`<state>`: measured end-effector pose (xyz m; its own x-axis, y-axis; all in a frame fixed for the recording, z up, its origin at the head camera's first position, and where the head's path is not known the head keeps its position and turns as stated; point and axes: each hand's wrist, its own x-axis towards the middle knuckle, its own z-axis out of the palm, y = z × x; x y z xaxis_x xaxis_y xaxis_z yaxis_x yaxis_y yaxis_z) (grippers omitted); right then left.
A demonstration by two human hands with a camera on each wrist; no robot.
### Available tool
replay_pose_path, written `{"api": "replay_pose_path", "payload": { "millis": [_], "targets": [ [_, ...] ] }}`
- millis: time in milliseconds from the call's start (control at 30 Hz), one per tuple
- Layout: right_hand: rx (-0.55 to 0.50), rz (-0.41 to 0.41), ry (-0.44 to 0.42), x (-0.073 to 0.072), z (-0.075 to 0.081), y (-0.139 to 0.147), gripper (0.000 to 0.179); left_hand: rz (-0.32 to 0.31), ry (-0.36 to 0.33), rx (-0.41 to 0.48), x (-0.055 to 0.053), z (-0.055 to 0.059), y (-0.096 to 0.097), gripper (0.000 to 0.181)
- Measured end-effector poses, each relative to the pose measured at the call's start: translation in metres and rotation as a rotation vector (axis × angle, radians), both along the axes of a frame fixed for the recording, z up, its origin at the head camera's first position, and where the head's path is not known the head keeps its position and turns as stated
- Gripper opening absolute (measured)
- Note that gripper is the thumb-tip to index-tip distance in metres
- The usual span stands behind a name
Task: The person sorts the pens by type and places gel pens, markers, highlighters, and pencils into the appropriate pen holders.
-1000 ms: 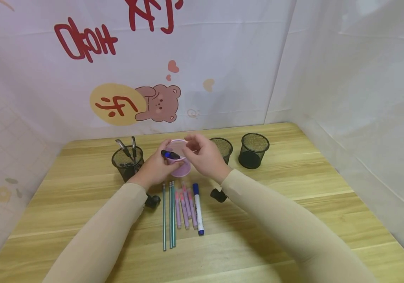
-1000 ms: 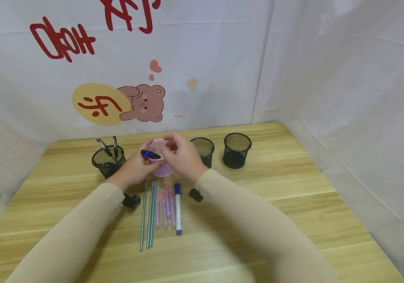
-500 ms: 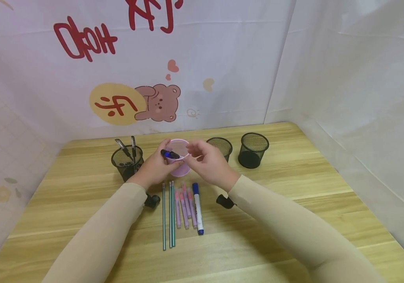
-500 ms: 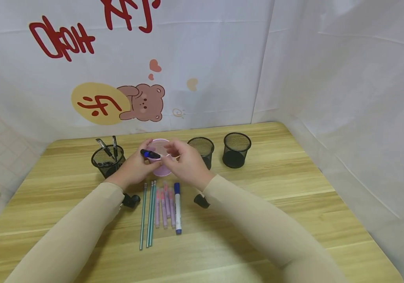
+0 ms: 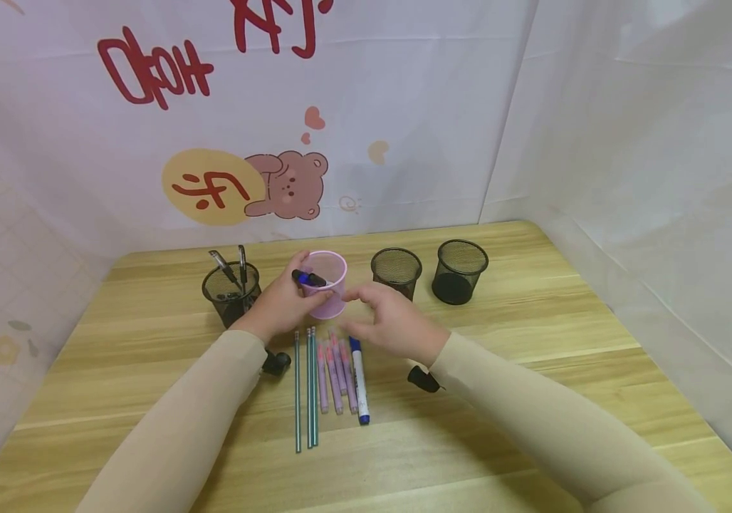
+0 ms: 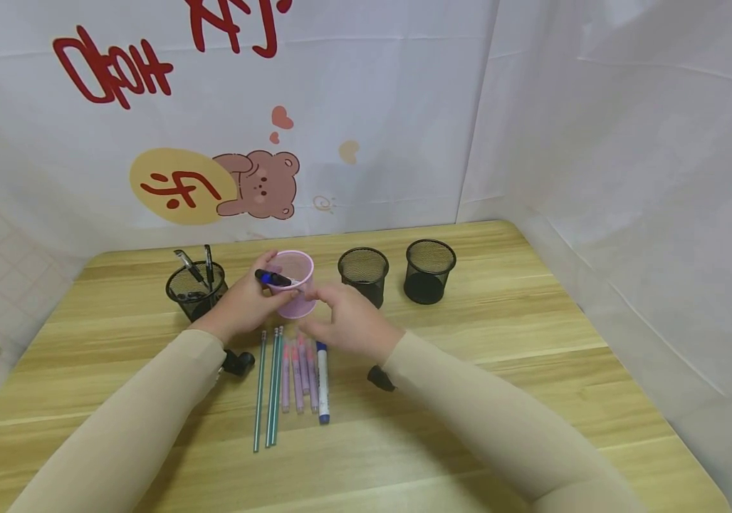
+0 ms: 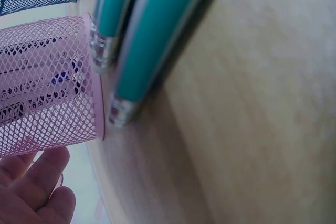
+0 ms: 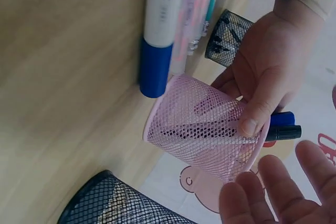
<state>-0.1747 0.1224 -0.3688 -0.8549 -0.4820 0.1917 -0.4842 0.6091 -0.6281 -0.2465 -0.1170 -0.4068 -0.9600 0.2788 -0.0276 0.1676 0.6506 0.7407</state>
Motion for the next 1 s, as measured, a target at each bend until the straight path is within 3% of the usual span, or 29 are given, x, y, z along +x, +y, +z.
{"api": "replay_pose_path", "payload": {
  "millis": [300, 767, 1000],
  "targets": [
    [0.185, -0.003, -0.050, 0.010, -0.009, 0.005, 0.049, 0.007, 0.003, 0.001, 0.000, 0.000, 0.001, 0.105],
    [0.393, 0.093, -0.113, 0.011, -0.019, 0.011, 0.073, 0.017, 0.016, -0.011, 0.000, 0.001, 0.002, 0.105],
    [0.444, 0.143, -0.123, 0.009, -0.030, 0.012, 0.073, 0.020, 0.015, -0.020, 0.001, 0.001, 0.002, 0.105]
  ]
}}
